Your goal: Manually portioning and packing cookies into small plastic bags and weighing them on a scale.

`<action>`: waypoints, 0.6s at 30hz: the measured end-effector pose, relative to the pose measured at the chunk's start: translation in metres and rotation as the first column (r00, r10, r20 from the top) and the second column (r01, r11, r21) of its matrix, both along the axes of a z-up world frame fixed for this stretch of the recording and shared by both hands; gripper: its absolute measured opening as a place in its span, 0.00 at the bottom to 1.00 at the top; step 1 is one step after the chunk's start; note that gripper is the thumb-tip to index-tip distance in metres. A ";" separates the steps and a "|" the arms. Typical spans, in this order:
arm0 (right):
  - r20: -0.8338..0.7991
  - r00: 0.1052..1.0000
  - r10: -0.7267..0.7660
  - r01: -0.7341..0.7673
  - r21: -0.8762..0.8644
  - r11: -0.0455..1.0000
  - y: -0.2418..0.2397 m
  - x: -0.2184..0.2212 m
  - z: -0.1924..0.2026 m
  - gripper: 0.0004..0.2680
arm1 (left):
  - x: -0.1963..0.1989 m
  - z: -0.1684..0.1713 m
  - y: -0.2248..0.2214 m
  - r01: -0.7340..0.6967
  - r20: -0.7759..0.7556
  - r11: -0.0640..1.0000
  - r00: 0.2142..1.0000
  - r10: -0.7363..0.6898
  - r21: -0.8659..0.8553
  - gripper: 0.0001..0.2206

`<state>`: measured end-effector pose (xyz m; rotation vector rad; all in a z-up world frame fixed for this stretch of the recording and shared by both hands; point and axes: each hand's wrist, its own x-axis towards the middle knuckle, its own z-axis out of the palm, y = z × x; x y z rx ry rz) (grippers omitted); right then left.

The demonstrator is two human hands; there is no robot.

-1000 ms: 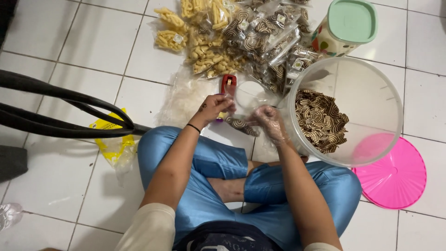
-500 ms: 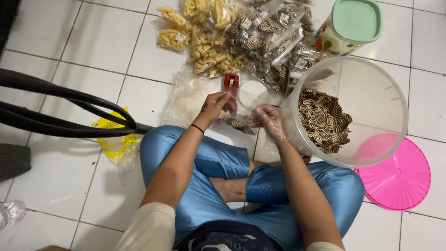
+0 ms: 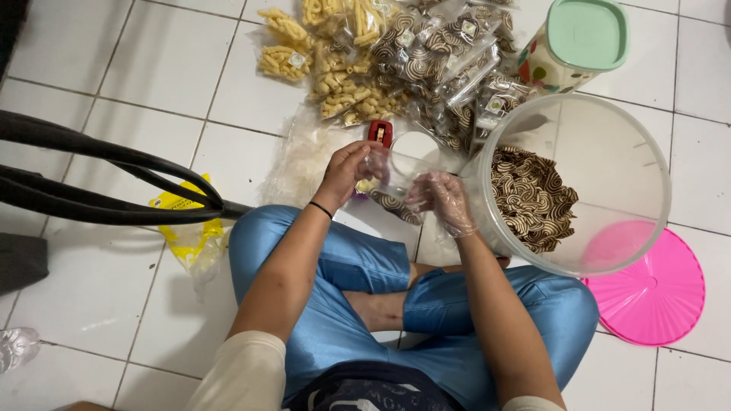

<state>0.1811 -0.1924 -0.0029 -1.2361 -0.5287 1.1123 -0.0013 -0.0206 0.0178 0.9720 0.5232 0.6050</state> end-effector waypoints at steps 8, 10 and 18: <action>-0.036 0.992 -0.122 0.124 0.081 0.989 0.009 0.017 -0.017 0.14 | 0.006 -0.063 -0.005 0.439 -0.353 0.897 0.849 -0.394 0.056 0.11; -0.024 0.992 -0.120 0.121 0.034 0.992 0.001 0.002 0.007 0.16 | 0.010 -0.069 -0.001 0.372 -0.339 0.916 0.889 -0.307 0.147 0.09; 0.326 0.945 -0.036 0.086 -0.143 0.986 -0.005 -0.010 0.033 0.14 | 0.009 -0.055 -0.006 0.124 -0.342 0.800 0.934 0.106 0.587 0.09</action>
